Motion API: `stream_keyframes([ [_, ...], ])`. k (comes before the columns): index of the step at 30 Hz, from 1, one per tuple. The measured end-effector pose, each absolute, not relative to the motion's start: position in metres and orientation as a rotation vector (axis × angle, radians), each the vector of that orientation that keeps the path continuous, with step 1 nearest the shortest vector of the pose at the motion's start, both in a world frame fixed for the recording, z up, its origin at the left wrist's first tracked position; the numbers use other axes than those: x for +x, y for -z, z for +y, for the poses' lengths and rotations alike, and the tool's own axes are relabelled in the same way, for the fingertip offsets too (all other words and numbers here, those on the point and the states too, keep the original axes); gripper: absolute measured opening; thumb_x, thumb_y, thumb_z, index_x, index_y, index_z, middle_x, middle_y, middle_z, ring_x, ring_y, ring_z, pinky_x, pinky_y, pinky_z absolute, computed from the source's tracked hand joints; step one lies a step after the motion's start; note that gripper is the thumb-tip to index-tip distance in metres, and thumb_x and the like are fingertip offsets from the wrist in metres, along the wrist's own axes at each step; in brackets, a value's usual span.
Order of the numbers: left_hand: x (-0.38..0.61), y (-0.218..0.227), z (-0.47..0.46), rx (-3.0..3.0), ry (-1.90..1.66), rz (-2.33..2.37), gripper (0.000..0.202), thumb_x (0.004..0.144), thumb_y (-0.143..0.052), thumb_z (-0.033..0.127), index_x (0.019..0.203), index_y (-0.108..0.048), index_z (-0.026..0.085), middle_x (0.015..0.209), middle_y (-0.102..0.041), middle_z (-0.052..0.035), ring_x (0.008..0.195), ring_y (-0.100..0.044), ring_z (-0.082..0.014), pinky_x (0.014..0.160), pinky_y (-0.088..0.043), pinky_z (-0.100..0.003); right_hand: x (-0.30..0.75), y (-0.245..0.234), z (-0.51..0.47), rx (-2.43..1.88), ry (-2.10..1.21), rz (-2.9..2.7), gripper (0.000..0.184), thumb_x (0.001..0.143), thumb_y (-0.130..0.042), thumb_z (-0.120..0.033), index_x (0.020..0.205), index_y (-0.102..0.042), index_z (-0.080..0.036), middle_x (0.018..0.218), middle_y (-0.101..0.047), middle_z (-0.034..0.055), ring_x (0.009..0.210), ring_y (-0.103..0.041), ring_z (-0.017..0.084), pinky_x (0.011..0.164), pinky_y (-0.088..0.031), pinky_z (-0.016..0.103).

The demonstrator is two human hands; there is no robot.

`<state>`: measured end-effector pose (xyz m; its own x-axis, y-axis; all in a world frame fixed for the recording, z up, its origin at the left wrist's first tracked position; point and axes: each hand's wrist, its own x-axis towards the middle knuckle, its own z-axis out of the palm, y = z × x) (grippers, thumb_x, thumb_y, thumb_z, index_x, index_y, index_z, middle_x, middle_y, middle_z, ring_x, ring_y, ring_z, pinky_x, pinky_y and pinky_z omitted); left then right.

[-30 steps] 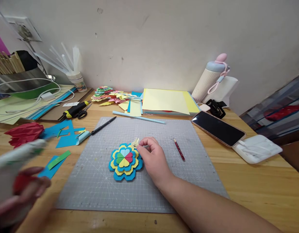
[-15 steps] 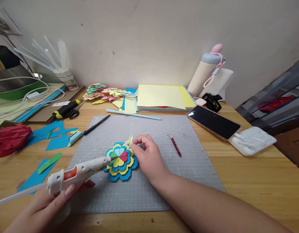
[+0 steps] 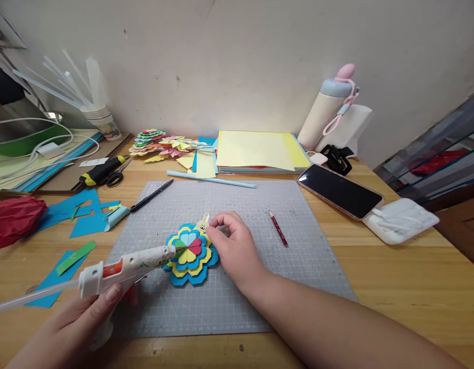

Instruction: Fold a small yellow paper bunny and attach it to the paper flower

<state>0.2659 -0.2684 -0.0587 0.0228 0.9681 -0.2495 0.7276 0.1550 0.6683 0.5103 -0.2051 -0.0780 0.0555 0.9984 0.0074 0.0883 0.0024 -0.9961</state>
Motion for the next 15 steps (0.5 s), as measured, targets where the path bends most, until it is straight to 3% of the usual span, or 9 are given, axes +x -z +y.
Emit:
stream_keyframes([
  [9, 0.2683, 0.0527, -0.2649, 1.653, -0.355, 1.736, 0.065, 0.080, -0.029, 0.076, 0.059, -0.062, 0.024, 0.066, -0.065, -0.0050, 0.064, -0.059, -0.0218, 0.059, -0.052, -0.034, 0.5111, 0.0789, -0.2050, -1.296, -1.123, -1.231, 0.010, 0.078, -0.057, -0.029, 0.072, -0.056, -0.021, 0.086, -0.054, 0.0010, 0.085, -0.051, 0.018, 0.078, -0.038, 0.032],
  [15, 0.2683, 0.0526, -0.2634, 1.696, -0.456, 1.752, 0.057, 0.078, -0.038, 0.072, 0.056, -0.061, 0.024, 0.060, -0.064, -0.0034, 0.056, -0.058, -0.0197, 0.051, -0.051, -0.030, 0.5098, 0.0795, -0.2038, -1.292, -1.135, -1.224, 0.010, 0.077, -0.058, -0.029, 0.072, -0.055, -0.021, 0.087, -0.053, 0.0007, 0.085, -0.050, 0.018, 0.078, -0.038, 0.031],
])
